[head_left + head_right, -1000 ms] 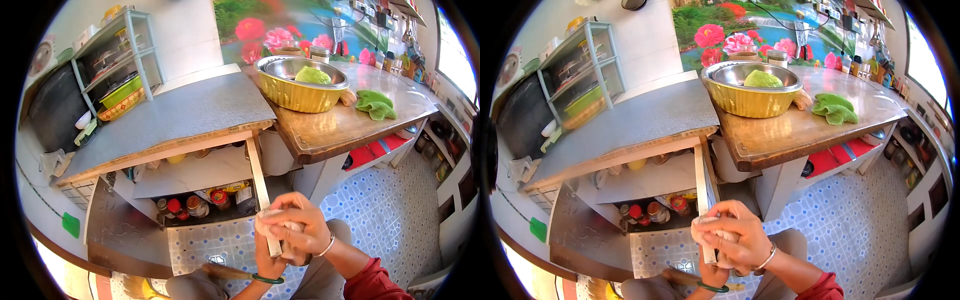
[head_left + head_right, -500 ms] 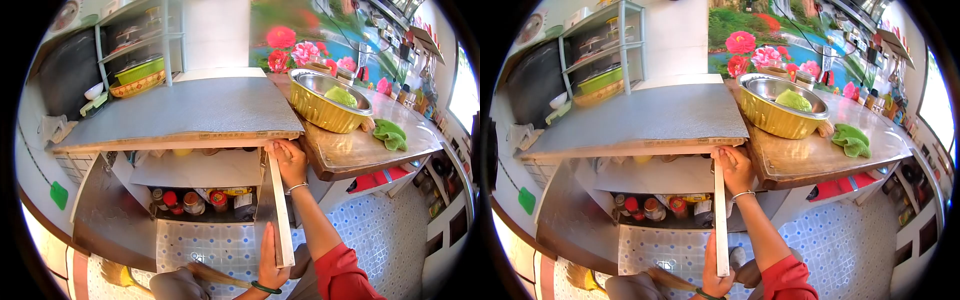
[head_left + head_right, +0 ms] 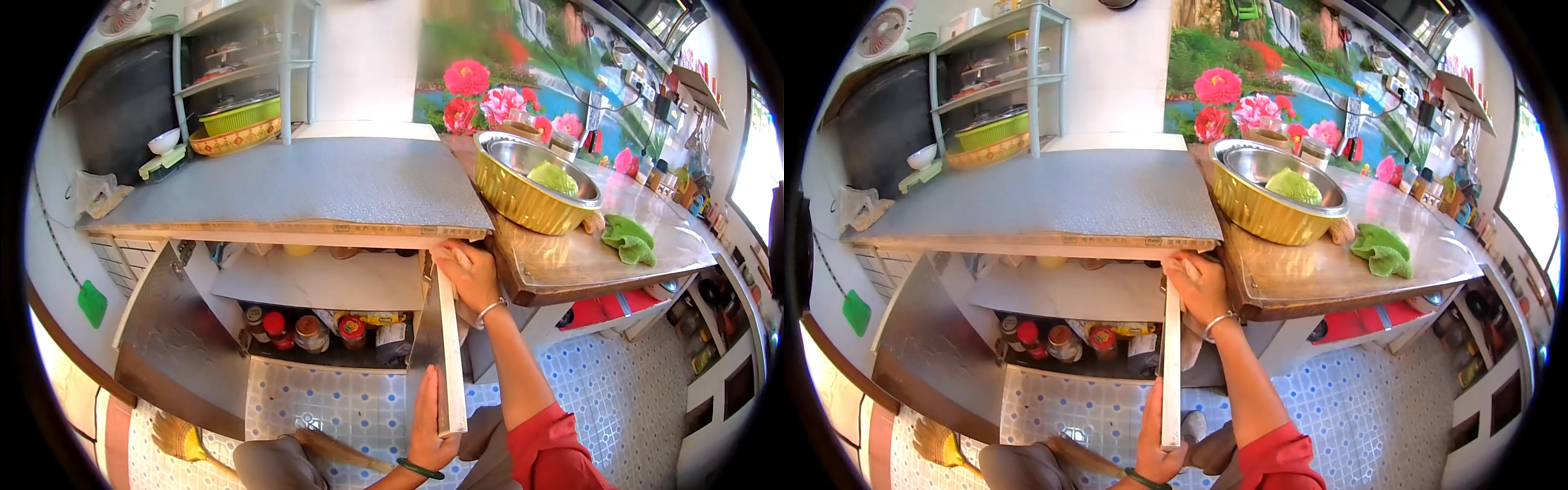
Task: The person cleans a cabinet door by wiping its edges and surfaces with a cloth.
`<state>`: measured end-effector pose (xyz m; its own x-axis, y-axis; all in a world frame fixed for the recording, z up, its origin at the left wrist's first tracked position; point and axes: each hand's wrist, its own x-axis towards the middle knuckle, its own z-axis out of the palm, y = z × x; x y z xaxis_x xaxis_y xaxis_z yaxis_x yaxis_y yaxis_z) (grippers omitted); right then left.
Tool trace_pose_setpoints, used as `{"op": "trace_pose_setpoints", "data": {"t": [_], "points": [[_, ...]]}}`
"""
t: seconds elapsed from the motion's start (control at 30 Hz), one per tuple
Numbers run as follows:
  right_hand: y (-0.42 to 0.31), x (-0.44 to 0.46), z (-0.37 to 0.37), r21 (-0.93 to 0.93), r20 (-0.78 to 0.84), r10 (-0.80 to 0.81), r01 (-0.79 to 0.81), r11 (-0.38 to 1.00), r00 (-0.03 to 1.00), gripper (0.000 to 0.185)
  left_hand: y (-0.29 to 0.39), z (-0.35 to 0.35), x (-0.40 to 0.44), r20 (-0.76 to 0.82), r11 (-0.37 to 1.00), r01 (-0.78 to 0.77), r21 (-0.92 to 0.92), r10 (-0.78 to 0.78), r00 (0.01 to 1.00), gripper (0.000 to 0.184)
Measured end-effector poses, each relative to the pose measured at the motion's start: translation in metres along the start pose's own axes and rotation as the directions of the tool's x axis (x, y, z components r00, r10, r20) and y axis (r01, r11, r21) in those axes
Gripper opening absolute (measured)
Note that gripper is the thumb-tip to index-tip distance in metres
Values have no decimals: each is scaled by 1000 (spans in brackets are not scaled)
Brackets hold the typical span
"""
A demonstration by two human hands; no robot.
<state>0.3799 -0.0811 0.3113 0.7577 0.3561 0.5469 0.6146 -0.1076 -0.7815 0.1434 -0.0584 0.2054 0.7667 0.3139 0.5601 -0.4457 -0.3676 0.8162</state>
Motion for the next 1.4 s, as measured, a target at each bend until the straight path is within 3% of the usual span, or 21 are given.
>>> {"op": "trace_pose_setpoints", "data": {"t": [0.07,0.2,0.3,0.33,0.4,0.47,0.53,0.73,0.8,0.93,1.07,1.13,1.2,1.27,1.33,1.4], "points": [[-13,-15,-7,132,100,103,-116,985,990,31,0,-3,1,-11,1000,-16,-2,16,1000,84],[-27,-57,-16,59,104,115,-121,991,988,32,-2,0,0,-21,999,-26,-25,26,999,85],[-17,-60,-12,406,110,205,-232,884,973,29,-4,2,-1,-27,1000,-21,-18,21,999,85],[-10,-54,-9,408,111,210,-237,882,971,29,-5,2,-1,-24,999,-24,-24,23,999,86],[0,-37,-4,147,-24,136,-131,980,990,31,-5,2,-4,-11,999,-23,-29,22,1000,86],[21,-15,5,160,-48,93,-84,984,995,32,-5,2,-4,-4,998,-22,-54,22,1000,86],[33,5,12,27,-152,65,-61,998,986,35,-7,5,-2,-7,999,-14,-29,14,1000,86],[31,-7,12,366,-139,160,-99,925,977,38,-3,6,-1,5,1000,7,-21,-7,1000,84],[11,-32,5,263,-96,155,-125,957,983,40,-1,6,0,-14,1000,-11,-21,10,1000,86],[-54,-112,-21,324,79,229,-242,915,970,35,-12,8,-9,-12,998,29,-62,-30,999,82],[-92,-186,-52,212,221,-136,89,973,966,27,-17,1,-12,83,996,70,-59,-65,994,89],[-105,-203,-53,161,157,-122,97,982,980,27,-14,4,-9,85,994,96,-44,-92,992,97],[-107,-209,-54,104,98,-116,106,989,988,28,-10,7,-4,36,999,27,-40,-26,999,96],[-100,-208,-57,232,123,-100,69,970,987,29,-8,4,-3,38,999,23,-35,-22,999,97],[-98,-213,-57,230,130,-95,64,971,987,28,-9,-1,-2,77,999,21,-45,-18,997,97],[-96,-219,-56,207,-43,-109,116,971,993,29,-11,-10,-7,89,998,-2,-69,8,996,96]]}}
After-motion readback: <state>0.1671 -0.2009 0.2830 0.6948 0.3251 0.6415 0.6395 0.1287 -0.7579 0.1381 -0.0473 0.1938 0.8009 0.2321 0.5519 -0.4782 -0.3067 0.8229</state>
